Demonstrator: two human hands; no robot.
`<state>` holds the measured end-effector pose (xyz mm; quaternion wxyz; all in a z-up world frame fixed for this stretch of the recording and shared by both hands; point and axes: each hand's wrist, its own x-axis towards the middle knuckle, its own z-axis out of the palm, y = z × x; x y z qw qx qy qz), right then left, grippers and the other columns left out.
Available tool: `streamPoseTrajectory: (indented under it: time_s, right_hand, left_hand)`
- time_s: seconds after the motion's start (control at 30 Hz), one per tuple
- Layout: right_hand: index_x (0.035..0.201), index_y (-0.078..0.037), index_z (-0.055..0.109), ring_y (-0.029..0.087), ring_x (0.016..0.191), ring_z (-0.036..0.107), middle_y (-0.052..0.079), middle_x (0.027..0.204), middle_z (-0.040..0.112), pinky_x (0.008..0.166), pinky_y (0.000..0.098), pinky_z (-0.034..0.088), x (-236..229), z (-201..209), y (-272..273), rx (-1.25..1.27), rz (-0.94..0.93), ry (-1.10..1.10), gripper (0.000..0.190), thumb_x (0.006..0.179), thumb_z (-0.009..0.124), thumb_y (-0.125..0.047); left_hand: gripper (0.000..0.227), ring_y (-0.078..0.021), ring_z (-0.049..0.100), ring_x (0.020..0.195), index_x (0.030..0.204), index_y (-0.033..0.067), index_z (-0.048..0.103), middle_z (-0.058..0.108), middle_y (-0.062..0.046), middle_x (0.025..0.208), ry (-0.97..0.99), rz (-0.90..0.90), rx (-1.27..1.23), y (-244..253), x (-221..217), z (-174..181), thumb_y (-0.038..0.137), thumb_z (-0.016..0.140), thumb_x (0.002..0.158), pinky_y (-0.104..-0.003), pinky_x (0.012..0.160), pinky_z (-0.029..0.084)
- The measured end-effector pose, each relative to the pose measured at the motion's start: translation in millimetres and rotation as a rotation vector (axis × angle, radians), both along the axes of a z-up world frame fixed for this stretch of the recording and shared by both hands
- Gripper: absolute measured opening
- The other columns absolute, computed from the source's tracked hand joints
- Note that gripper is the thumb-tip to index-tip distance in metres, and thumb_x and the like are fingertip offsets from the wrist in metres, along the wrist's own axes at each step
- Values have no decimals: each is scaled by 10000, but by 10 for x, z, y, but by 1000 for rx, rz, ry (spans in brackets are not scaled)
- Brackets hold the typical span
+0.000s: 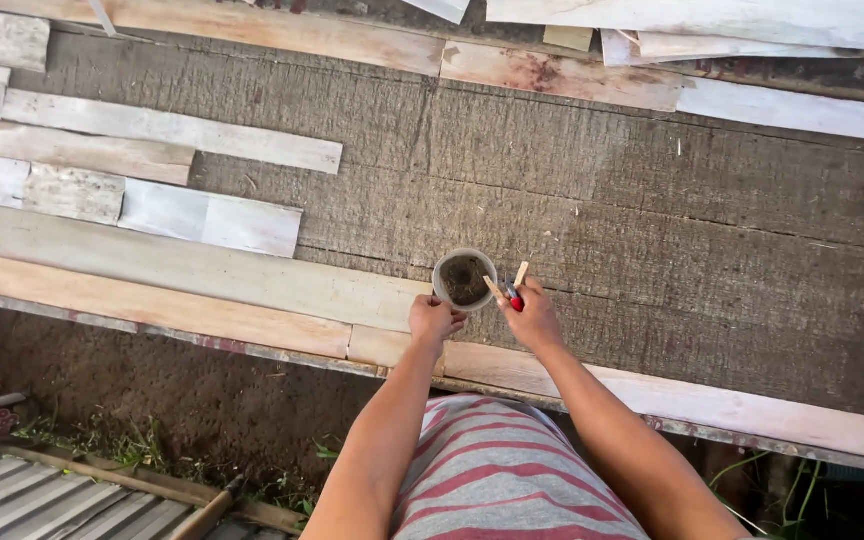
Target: Cutting and fitting thin wood strips onto a wooden frame to cover its surface.
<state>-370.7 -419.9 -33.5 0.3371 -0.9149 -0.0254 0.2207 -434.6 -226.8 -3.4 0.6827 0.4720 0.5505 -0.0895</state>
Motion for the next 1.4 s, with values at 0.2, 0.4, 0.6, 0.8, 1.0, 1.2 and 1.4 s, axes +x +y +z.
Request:
streamPoseTrajectory:
  time_s: [0.2,0.4,0.6,0.8,1.0,1.2,1.4]
  right_hand:
    - [1025,-185,724,185,764,775,42,776,773,588,285,504,-59,234,247,344,-232,316,216,894,765,-352]
    - [1083,-65,670,219,785,771,123,876,740,397,218,440,-136,326,595,609,-334,398,226,934,753,-212]
    - [1100,-53,673,250,836,779,96,918,659,377,206,446,-174,522,880,677,-392,419,244,935,766,-207]
    - [1101,-79,659,229,826,773,67,879,661,386,194,450,-197,514,1272,673,-462,400,276,913,794,-229]
    - [1096,-57,665,272,837,782,96,851,660,372,217,453,-297,345,2009,711,-517,341,289,910,815,-220]
    - [1139,-55,626,220,885,778,80,899,685,394,191,455,-447,407,2785,761,-646,269,282,955,762,-219]
    - [1061,-111,647,197,886,776,57,954,684,397,209,458,-554,340,2984,753,-821,159,180,962,775,-188]
  left_hand:
    - [219,-365,762,763,1149,19,459,653,-290,919,-9,49,-39,28,-37,-107,56,539,949,-447,648,690]
    - [223,-366,759,806,1167,50,429,641,-271,952,-32,71,-59,200,-59,92,52,527,967,-436,685,679]
    - [188,-298,764,774,1133,92,448,669,-232,938,-37,9,-38,455,0,120,67,526,964,-360,661,673]
    - [198,-282,768,763,1122,108,458,691,-227,920,-58,-53,-27,914,16,-18,55,531,946,-358,651,679]
    - [207,-272,770,775,1133,100,477,708,-223,933,-84,-109,-41,1668,-16,-220,89,578,953,-356,672,679]
    - [304,-178,780,801,1158,123,706,756,-101,974,-121,-501,84,2541,-71,-272,259,730,887,-327,697,651]
    - [551,-268,757,1031,1451,123,578,705,-161,1291,-276,-674,79,2880,-233,-700,300,730,951,-415,920,600]
